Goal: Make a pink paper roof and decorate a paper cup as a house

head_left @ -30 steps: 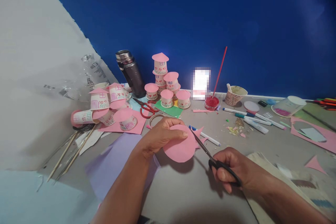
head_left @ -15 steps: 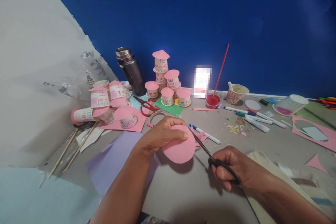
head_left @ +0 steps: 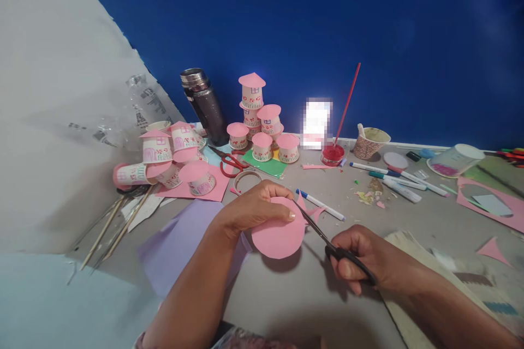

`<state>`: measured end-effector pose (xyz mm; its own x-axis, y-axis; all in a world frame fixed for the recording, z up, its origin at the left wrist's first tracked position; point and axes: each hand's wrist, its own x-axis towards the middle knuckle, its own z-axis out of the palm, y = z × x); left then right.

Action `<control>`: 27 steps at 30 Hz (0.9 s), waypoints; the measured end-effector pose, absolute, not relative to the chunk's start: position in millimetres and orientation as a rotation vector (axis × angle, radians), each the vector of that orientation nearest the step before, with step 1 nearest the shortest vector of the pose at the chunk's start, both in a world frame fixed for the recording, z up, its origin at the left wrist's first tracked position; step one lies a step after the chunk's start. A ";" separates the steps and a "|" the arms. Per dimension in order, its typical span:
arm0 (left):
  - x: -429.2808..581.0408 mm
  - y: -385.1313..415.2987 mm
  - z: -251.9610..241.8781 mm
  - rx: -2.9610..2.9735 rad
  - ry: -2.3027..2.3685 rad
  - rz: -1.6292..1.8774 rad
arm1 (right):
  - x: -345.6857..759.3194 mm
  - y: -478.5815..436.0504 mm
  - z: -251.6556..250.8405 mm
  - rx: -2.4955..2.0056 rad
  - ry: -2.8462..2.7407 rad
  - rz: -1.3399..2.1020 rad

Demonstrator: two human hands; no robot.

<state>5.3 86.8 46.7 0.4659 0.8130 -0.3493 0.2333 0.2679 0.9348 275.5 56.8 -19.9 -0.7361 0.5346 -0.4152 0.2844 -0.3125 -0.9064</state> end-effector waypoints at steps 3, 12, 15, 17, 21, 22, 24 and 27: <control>3.9 87.6 45.7 1.313 1.027 0.505 | 277.4 57.2 -20.4 -1.046 -1.735 2.168; 0.7 88.6 41.9 1.372 1.019 0.477 | 278.9 57.6 -18.4 -1.067 -1.746 2.182; -0.1 88.1 42.2 1.397 1.034 0.466 | 279.7 57.5 -18.3 -1.077 -1.742 2.177; -0.9 87.9 42.2 1.398 1.038 0.454 | 280.4 57.4 -17.8 -1.079 -1.749 2.182; -2.2 87.9 41.9 1.392 1.014 0.426 | 281.3 57.5 -15.6 -1.061 -1.760 2.201; -2.2 87.9 42.0 1.394 1.013 0.418 | 281.3 57.6 -14.9 -1.065 -1.757 2.209; -1.6 87.8 42.9 1.399 1.023 0.397 | 281.0 57.8 -13.4 -1.082 -1.749 2.229; 0.4 87.5 45.2 1.410 1.034 0.366 | 280.1 58.3 -11.3 -1.107 -1.762 2.241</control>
